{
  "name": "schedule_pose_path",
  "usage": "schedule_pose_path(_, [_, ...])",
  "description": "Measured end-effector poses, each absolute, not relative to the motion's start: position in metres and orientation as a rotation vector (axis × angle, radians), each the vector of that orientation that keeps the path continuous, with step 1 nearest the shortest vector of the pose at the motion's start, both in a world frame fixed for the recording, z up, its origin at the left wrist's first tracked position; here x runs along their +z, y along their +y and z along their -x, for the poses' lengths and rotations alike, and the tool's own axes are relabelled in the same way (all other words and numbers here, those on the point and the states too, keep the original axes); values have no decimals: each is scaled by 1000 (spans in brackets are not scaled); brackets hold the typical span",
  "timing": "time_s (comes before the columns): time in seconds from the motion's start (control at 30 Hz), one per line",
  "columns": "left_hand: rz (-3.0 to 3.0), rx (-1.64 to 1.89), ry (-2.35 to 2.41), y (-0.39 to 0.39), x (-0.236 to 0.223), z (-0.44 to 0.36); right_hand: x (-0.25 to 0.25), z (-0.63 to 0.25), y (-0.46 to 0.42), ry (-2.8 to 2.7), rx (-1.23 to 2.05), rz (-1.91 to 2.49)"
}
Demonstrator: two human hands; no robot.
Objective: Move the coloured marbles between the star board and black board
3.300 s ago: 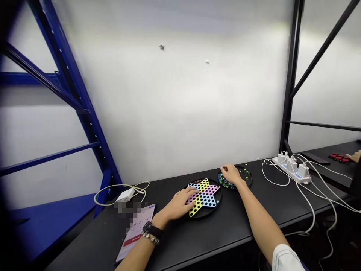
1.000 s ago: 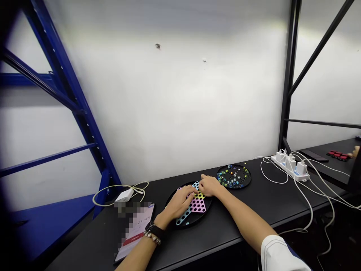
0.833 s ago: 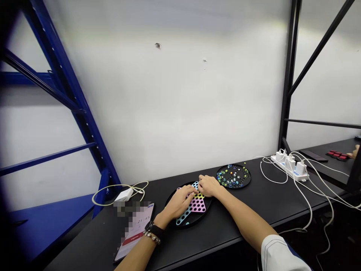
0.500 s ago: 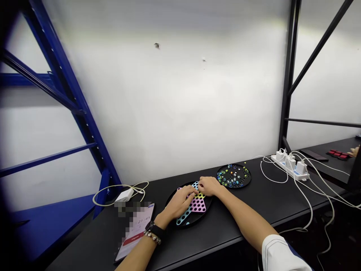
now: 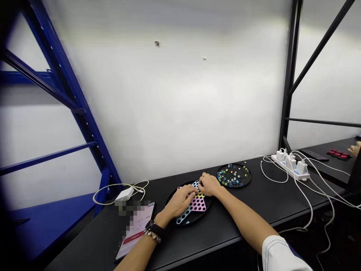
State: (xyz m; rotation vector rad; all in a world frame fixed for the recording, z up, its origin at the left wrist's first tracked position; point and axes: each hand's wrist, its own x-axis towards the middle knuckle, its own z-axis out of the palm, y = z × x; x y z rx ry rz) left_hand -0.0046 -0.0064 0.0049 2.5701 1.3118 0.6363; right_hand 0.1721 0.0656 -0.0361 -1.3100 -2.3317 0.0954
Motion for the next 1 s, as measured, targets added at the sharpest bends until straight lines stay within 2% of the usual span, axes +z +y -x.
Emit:
schedule_pose_path(0.3, [-2555,630,1310,-7,5,4,-34,-175,68,-2407,251,1488])
schedule_pose_path(1.0, [-2536,634,1302,-7,4,5,-24,-177,65,-2438,184,1564])
